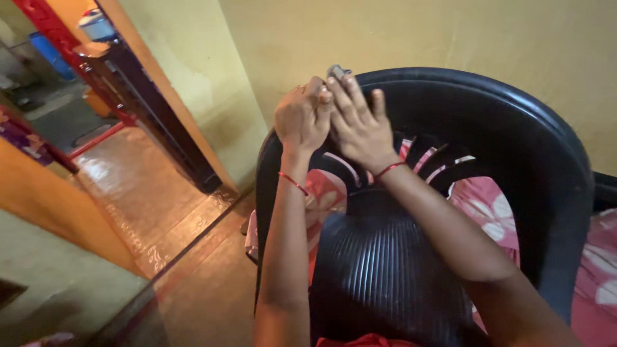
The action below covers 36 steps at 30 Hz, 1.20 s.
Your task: The person wipes a bouquet of artificial flowers with a cloth, then places the flowers on a small table. The person then wipes a black plastic chair with the same cloth.
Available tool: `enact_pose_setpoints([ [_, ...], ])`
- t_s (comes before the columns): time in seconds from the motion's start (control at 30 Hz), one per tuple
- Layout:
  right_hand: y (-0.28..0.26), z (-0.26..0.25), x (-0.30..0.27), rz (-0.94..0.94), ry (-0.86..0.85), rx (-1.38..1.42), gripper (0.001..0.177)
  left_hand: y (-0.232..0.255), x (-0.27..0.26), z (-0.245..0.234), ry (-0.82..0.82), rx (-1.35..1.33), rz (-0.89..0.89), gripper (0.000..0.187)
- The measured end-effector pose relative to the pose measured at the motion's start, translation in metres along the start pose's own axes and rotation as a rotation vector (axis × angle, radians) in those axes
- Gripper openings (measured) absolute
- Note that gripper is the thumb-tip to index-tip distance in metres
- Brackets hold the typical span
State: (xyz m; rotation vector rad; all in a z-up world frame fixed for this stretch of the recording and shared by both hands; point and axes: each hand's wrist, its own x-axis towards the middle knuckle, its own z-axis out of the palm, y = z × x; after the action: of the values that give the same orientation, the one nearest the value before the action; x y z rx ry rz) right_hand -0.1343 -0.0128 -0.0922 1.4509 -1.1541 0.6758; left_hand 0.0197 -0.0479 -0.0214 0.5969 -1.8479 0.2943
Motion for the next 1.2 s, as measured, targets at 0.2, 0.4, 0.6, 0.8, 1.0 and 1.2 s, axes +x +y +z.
enact_pose_setpoints([
  [0.2,0.064,-0.019,-0.033,0.270,-0.076,-0.204,0.060,0.010,0.001,0.009,0.002,0.105,0.002,0.054],
  [0.4,0.105,-0.110,-0.050,1.021,-0.105,0.069,0.049,0.009,0.003,0.011,-0.020,0.053,-0.008,0.057],
  [0.6,0.104,-0.071,-0.037,0.974,-0.078,-0.083,0.070,0.010,0.008,0.020,-0.004,0.056,-0.006,0.059],
  [0.8,0.010,-0.032,0.035,0.394,0.059,0.422,0.043,-0.001,0.004,0.020,-0.012,0.007,-0.008,0.061],
  [1.0,0.004,-0.040,0.060,0.075,0.087,0.178,0.039,-0.019,-0.003,0.001,-0.038,-0.011,-0.009,0.060],
  [1.2,0.059,-0.045,0.033,0.132,0.033,-0.024,0.033,-0.002,0.009,0.020,-0.026,-0.024,0.035,0.056],
])
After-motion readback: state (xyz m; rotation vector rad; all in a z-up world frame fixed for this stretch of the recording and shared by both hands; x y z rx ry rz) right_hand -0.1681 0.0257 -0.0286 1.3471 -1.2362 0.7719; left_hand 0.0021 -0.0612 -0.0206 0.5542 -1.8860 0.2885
